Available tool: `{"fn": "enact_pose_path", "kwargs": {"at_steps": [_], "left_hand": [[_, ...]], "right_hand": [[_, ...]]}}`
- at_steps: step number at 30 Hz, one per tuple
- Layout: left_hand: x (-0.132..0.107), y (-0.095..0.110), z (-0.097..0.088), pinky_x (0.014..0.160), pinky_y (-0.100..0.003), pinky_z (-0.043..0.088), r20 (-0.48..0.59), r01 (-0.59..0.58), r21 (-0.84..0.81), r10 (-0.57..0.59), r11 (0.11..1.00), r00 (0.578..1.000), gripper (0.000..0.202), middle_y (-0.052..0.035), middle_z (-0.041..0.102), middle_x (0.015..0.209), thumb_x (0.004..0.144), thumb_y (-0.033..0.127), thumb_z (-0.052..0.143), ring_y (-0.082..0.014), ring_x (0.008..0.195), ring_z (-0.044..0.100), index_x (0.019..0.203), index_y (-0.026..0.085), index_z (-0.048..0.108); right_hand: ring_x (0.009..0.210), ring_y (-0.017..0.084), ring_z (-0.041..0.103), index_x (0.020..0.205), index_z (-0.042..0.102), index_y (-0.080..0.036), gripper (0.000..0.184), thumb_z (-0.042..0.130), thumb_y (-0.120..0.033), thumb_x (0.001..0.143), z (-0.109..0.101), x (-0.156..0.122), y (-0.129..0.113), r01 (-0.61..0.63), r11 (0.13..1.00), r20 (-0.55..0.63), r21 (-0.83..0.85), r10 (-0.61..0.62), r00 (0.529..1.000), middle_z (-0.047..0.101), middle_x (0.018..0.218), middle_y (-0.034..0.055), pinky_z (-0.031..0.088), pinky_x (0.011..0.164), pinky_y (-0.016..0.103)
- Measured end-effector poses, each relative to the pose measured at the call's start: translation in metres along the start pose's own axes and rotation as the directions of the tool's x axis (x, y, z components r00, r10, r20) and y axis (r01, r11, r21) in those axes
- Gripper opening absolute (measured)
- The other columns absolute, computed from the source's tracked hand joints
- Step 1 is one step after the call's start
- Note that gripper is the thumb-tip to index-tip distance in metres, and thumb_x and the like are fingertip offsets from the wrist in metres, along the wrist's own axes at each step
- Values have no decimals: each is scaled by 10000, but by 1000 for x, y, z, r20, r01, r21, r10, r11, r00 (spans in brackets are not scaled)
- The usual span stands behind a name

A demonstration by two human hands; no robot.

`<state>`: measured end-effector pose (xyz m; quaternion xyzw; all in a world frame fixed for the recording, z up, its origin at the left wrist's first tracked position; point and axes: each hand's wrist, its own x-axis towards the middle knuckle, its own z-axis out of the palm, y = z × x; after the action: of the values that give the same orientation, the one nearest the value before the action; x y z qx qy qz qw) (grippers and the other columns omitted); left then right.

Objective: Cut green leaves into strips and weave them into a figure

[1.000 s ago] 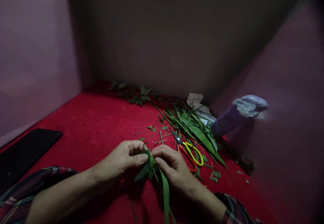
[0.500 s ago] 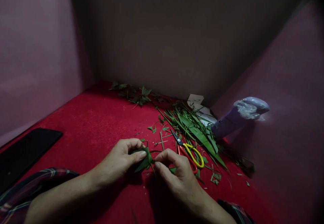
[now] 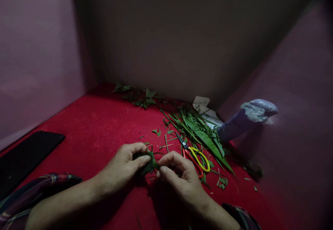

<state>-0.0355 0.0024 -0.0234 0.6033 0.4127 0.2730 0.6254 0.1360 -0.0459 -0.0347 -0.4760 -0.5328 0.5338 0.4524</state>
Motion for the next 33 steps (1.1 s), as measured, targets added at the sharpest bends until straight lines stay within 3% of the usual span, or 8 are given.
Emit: {"fn": "enact_pose_path", "kwargs": {"at_steps": [4,10,14,17,20,23,28,33], "left_hand": [[1,-3,-1,480,-228,364,57,30,-63,-26,998,998,177,-38,608,622,783,304,519,-110,505,503,732,134,512],[5,-4,-3,440,-225,353,55,81,-92,-77,992,996,207,-9,560,536,730,335,563,-109,446,485,704,138,502],[3,-3,-2,436,-215,343,10,67,-81,-66,994,998,209,30,504,512,742,340,556,-87,425,445,686,149,490],[0,0,0,456,-215,346,-30,29,-2,-29,1000,999,182,33,494,545,768,311,529,-91,462,459,689,149,501],[-2,2,1,460,-212,333,-51,12,78,-8,997,999,166,37,478,552,778,285,512,-95,483,466,682,149,506],[-2,3,0,456,-213,320,-34,13,103,-10,995,999,159,42,467,542,788,282,488,-95,476,449,693,155,500],[-1,3,-1,482,-207,301,-38,-45,251,56,967,998,169,43,431,556,781,253,489,-92,525,389,651,150,521],[-3,3,-1,508,-213,322,9,-56,300,56,952,998,173,12,517,590,778,235,485,-110,561,440,658,141,567]], "right_hand": [[590,89,563,845,584,-141,108,574,-237,797,-1,1,2,-104,976,91,193,88,992,642,677,15,423,573,205],[532,115,600,892,538,-140,211,516,-342,835,-8,9,6,-220,912,187,346,163,969,673,655,47,437,519,223],[444,92,550,887,504,-147,297,551,-428,805,-9,9,4,-261,952,180,158,232,956,634,592,9,393,437,187],[462,85,523,877,509,-146,247,604,-347,769,-5,4,3,-265,964,104,-8,264,959,598,607,-14,392,450,193],[527,87,490,800,553,-153,104,539,-256,804,-2,-1,4,-142,967,-5,-213,145,989,550,607,-28,378,499,201],[565,91,456,682,558,-149,210,490,-273,837,-1,-2,5,-56,947,-9,-316,56,998,521,603,-22,361,522,203],[424,54,421,638,507,-145,271,531,-354,808,-1,5,3,-201,977,57,-67,205,977,526,513,-36,305,422,172],[343,33,417,601,518,-128,324,620,-406,730,1,9,3,-289,949,98,126,278,956,554,468,-31,298,364,143]]}}
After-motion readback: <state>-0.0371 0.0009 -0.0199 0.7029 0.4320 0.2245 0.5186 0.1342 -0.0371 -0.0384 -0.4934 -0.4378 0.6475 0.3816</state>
